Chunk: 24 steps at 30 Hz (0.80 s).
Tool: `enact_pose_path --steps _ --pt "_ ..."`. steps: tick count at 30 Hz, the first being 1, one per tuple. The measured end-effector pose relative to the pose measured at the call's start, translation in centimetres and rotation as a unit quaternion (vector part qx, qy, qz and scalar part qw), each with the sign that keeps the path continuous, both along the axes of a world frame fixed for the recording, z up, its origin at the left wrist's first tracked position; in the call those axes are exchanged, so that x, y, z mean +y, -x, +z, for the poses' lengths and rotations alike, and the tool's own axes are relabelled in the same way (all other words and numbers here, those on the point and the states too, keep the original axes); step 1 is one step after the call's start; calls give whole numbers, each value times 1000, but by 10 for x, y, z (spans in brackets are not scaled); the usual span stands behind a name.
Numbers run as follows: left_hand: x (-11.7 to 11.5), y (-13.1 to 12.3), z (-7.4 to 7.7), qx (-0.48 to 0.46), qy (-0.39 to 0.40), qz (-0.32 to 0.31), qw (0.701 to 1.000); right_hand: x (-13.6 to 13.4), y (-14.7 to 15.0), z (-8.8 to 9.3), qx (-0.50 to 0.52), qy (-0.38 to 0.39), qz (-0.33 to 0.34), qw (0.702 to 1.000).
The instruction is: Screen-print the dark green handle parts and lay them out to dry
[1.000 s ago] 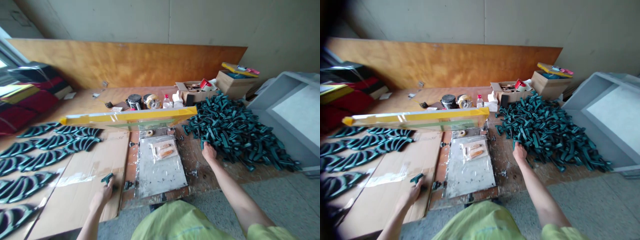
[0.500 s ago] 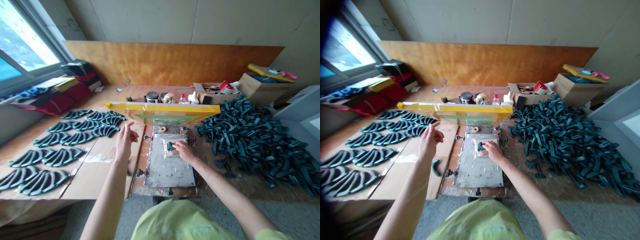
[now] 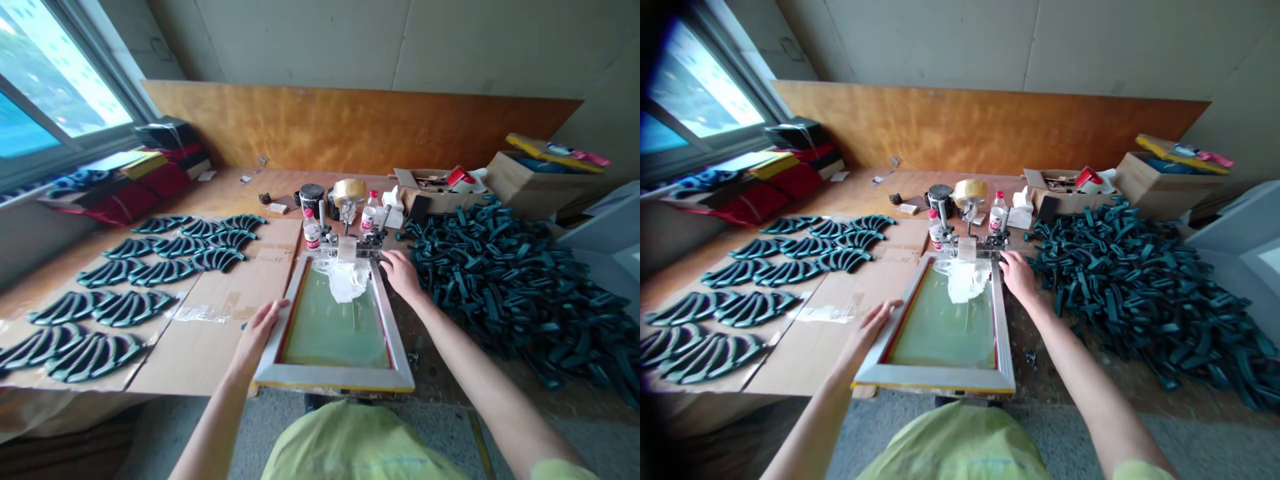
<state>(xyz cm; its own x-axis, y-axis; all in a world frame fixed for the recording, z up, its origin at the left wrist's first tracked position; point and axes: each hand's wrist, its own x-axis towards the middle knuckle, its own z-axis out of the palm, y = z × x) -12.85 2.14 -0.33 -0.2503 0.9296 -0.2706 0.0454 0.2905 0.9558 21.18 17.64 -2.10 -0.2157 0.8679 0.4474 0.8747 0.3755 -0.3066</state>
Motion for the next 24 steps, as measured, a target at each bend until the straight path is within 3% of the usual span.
enact_pose_path --steps 4,8,11,13,18,21,24 --pt "-10 -8 -53 -64 50 3 997 31 47 15 -26 31 101 994" --pt "-7 -10 -77 -58 55 15 997 36 81 9 -119 139 110 977" --pt "-7 -7 -84 -58 50 -2 997 16 76 -4 -147 158 136 967" --pt "-8 -5 -86 -57 53 -8 997 -4 63 -10 -146 145 190 960" --pt "-9 -7 -86 -42 61 24 997 -30 33 0 -169 142 315 923" --pt "-9 -9 -85 -30 51 34 998 -22 39 8 -156 143 286 934" --pt "-9 -8 -84 -31 36 22 999 -22 53 -1 -120 96 226 962"
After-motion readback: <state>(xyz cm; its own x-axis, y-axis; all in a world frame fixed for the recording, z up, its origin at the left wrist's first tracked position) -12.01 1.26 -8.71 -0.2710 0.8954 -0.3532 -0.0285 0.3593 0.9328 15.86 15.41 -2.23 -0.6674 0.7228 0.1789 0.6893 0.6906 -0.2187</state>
